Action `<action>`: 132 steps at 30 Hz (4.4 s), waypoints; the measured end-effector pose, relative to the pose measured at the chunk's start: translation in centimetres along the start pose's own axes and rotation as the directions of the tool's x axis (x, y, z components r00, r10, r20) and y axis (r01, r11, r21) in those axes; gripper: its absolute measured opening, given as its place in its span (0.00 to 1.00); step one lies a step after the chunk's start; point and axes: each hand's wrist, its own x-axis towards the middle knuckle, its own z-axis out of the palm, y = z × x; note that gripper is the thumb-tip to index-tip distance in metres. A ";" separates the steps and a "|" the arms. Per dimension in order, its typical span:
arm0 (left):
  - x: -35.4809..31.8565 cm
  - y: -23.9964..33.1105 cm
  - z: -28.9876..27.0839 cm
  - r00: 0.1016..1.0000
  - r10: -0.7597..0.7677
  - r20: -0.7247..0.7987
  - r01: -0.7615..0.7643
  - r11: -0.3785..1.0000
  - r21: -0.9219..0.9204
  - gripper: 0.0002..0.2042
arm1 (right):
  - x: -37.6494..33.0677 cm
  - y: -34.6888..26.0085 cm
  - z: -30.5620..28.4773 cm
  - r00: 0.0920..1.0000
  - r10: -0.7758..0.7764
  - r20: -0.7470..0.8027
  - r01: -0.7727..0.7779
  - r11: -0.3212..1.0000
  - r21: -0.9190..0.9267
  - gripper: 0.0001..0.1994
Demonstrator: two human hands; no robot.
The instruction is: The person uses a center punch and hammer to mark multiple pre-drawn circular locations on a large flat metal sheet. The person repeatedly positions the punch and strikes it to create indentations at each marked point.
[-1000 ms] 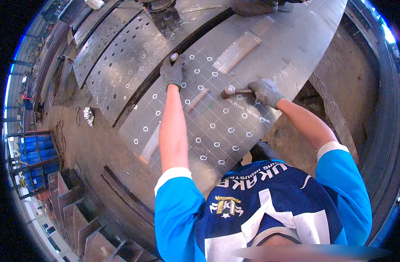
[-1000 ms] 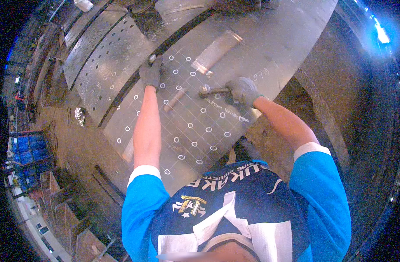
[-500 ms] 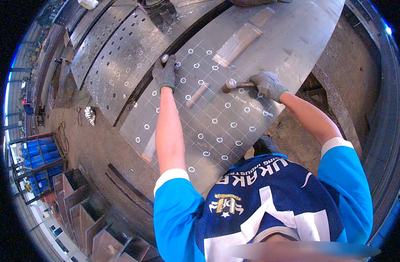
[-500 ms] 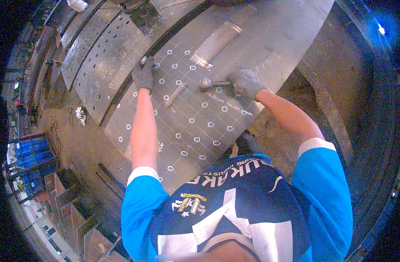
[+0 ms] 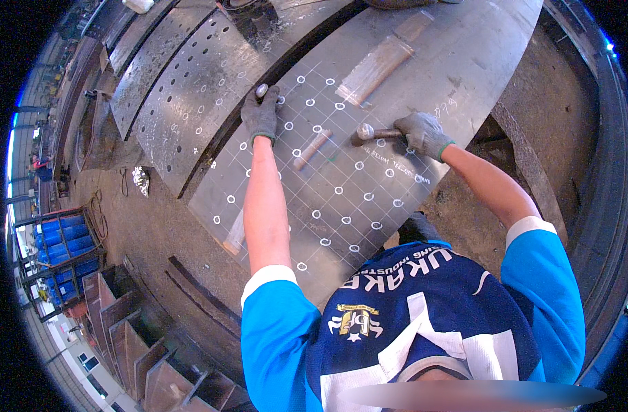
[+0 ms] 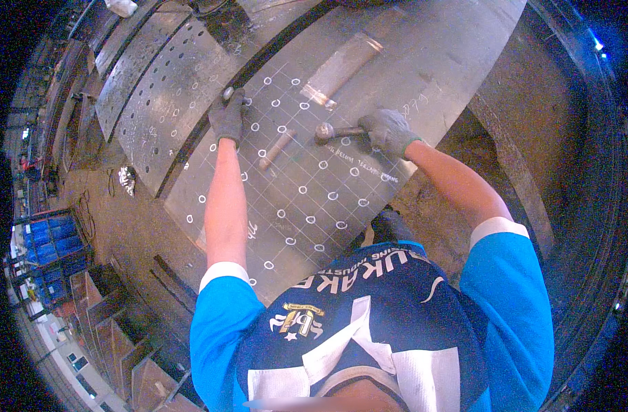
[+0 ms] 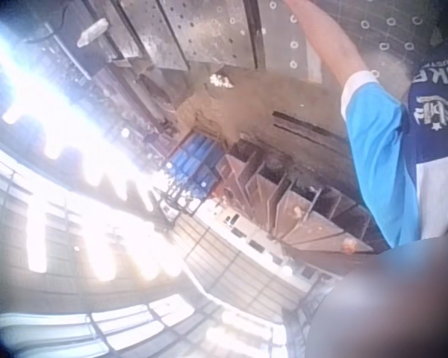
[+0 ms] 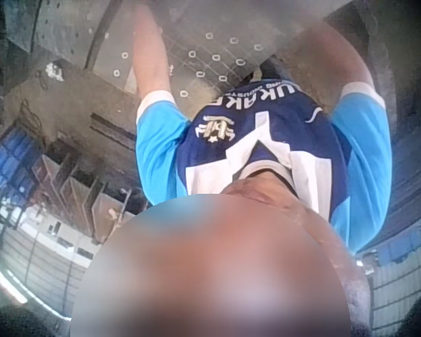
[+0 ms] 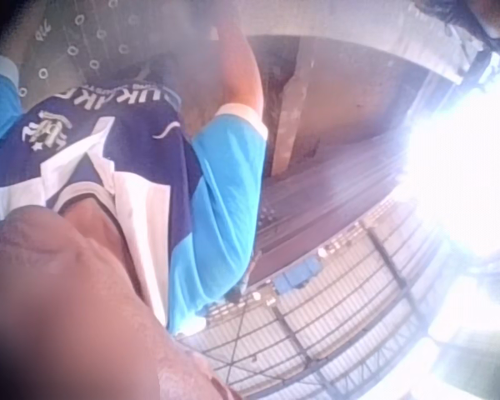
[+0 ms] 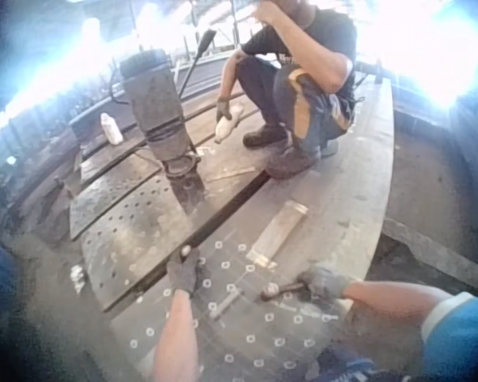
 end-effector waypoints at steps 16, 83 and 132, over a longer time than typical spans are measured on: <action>-0.7 1.7 -0.1 0.999 -0.042 0.023 0.039 0.990 0.134 0.25 | 0.5 1.9 1.1 0.988 -0.153 0.003 0.153 0.988 0.024 0.13; -9.2 2.6 -1.8 0.994 -0.109 0.005 0.108 0.985 -0.132 0.22 | 1.7 -1.9 2.3 0.989 0.024 -0.145 0.000 0.986 0.166 0.13; -10.4 2.9 -0.9 0.994 0.096 -0.056 -0.075 0.951 0.299 0.24 | 7.9 -6.7 -0.6 0.935 -0.330 -0.131 0.339 0.940 0.045 0.10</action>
